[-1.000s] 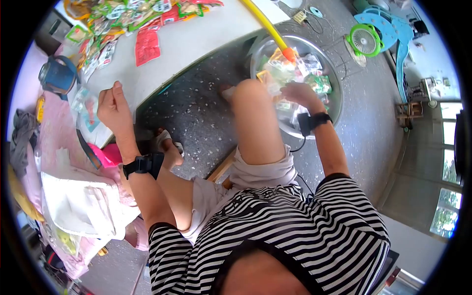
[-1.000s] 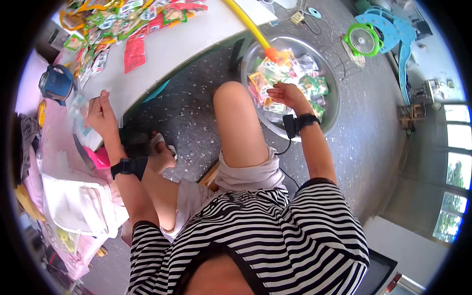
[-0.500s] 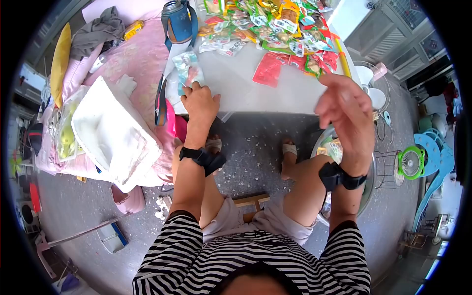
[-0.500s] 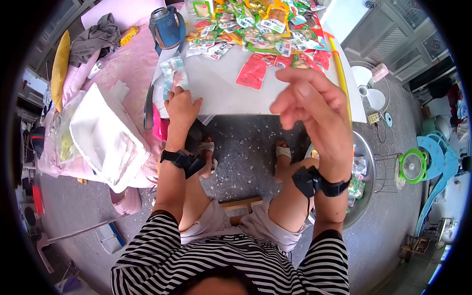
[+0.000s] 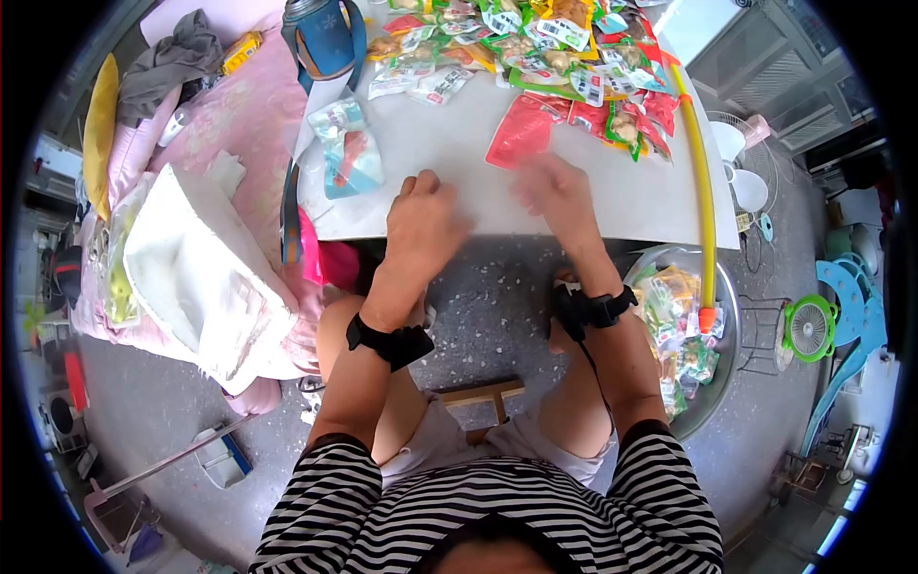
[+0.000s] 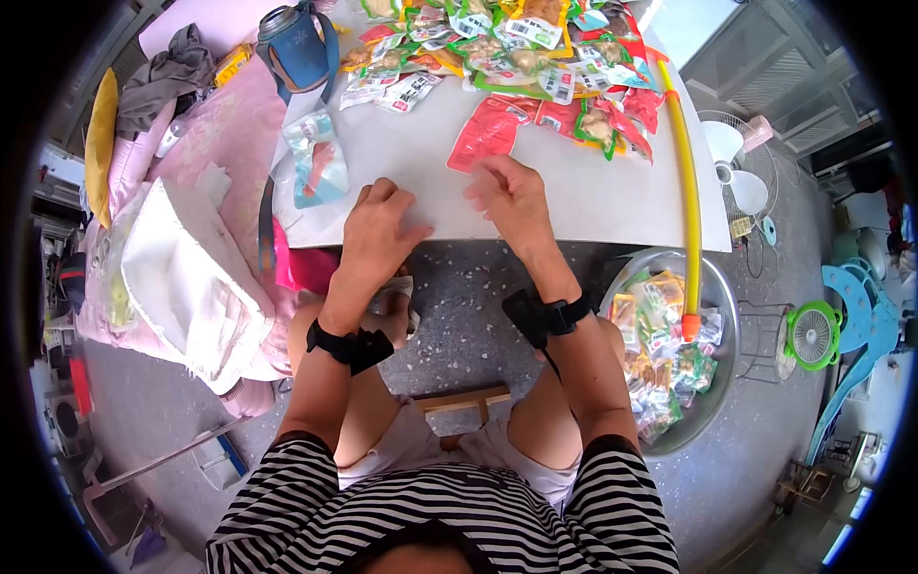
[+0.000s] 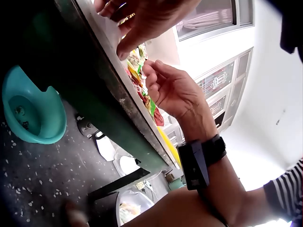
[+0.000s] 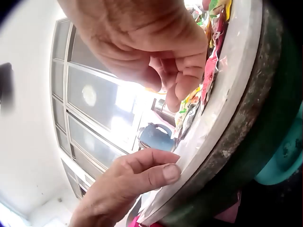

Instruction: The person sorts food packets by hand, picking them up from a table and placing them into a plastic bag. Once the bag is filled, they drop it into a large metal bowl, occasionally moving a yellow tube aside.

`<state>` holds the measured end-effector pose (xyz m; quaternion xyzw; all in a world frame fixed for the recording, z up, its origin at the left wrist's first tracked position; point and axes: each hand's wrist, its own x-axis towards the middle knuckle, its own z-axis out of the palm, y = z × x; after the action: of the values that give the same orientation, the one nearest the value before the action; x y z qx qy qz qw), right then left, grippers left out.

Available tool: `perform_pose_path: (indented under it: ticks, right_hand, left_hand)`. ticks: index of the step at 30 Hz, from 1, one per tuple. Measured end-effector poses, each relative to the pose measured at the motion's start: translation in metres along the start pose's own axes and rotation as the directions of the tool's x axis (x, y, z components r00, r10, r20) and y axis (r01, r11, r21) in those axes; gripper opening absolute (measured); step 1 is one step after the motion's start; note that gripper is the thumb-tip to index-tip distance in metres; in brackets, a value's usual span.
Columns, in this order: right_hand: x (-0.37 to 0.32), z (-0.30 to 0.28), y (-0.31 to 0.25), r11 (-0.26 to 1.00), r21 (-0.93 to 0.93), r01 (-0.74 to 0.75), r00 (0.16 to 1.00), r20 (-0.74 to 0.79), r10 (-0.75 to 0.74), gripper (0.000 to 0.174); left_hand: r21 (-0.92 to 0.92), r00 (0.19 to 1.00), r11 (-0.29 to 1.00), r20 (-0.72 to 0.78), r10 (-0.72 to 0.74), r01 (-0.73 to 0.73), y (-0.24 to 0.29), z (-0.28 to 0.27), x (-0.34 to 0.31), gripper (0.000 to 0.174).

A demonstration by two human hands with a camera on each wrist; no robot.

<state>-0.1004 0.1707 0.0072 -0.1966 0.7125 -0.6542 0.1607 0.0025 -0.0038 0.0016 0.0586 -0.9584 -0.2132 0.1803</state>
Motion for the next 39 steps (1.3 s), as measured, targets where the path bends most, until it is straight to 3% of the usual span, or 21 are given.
perform_pose_path:
  ticks: [5, 10, 14, 19, 22, 25, 28, 29, 32, 33, 36, 39]
  right_hand:
    - [-0.001, 0.001, -0.004, 0.998, 0.041, -0.052, 0.998, -0.026, 0.053, 0.019]
    - [-0.01, 0.014, -0.002, 0.98, 0.074, -0.182, 0.978, 0.121, 0.172, 0.027]
    - [-0.013, 0.032, -0.002, 0.969, 0.038, -0.246, 0.951, 0.202, 0.234, 0.032]
    - [-0.006, 0.04, 0.01, 0.98, 0.08, -0.18, 0.969, 0.188, 0.162, 0.032]
    - [-0.004, 0.039, 0.009, 0.973, 0.131, -0.188, 0.965, 0.208, 0.158, 0.031]
    - [-0.004, 0.036, 0.004, 0.969, 0.119, -0.215, 0.96, 0.207, 0.188, 0.031]
    - [-0.005, 0.033, 0.002, 0.972, 0.048, -0.231, 0.958, 0.185, 0.219, 0.029]
    - [-0.005, 0.03, 0.001, 0.972, 0.005, -0.234, 0.958, 0.17, 0.23, 0.028]
    - [-0.004, 0.02, -0.002, 0.969, -0.119, -0.215, 0.961, 0.151, 0.231, 0.027]
    - [-0.004, 0.019, -0.001, 0.965, -0.162, -0.206, 0.962, 0.145, 0.23, 0.027]
    - [0.001, 0.025, 0.011, 0.884, -0.459, 0.091, 0.98, -0.117, -0.161, 0.027]
    - [0.01, 0.017, 0.013, 0.904, -0.421, 0.068, 0.944, -0.267, -0.196, 0.024]
  left_hand:
    - [-0.061, 0.995, 0.997, -0.091, 0.03, -0.036, -0.01, 0.006, -0.003, 0.009]
    - [-0.269, 0.977, 0.963, -0.211, -0.035, -0.024, -0.008, 0.006, 0.005, 0.005]
    - [-0.489, 0.986, 0.867, -0.077, -0.149, 0.093, 0.0, 0.007, 0.001, 0.005]
    - [-0.717, 0.969, 0.659, 0.105, -0.222, 0.228, -0.004, 0.019, -0.001, 0.01]
    - [-0.788, 0.964, 0.575, 0.084, -0.251, 0.219, -0.009, 0.023, 0.002, 0.011]
    - [-0.787, 0.955, 0.571, 0.076, -0.288, 0.235, -0.007, 0.016, 0.004, 0.014]
    - [-0.76, 0.938, 0.626, -0.062, -0.341, 0.177, -0.011, 0.01, 0.006, 0.014]
    - [-0.512, 0.915, 0.855, -0.299, -0.27, 0.085, -0.007, 0.006, 0.008, 0.013]
    - [-0.161, 0.836, 0.982, -0.549, -0.005, -0.1, 0.004, -0.003, 0.014, 0.01]
    - [-0.176, 0.87, 0.98, -0.493, -0.011, -0.088, 0.008, -0.001, 0.011, 0.012]
    - [-0.058, 0.937, 0.984, -0.32, 0.14, -0.167, 0.018, 0.004, 0.004, 0.014]
    - [-0.008, 0.954, 0.978, -0.22, 0.202, -0.209, 0.026, 0.007, 0.001, 0.016]
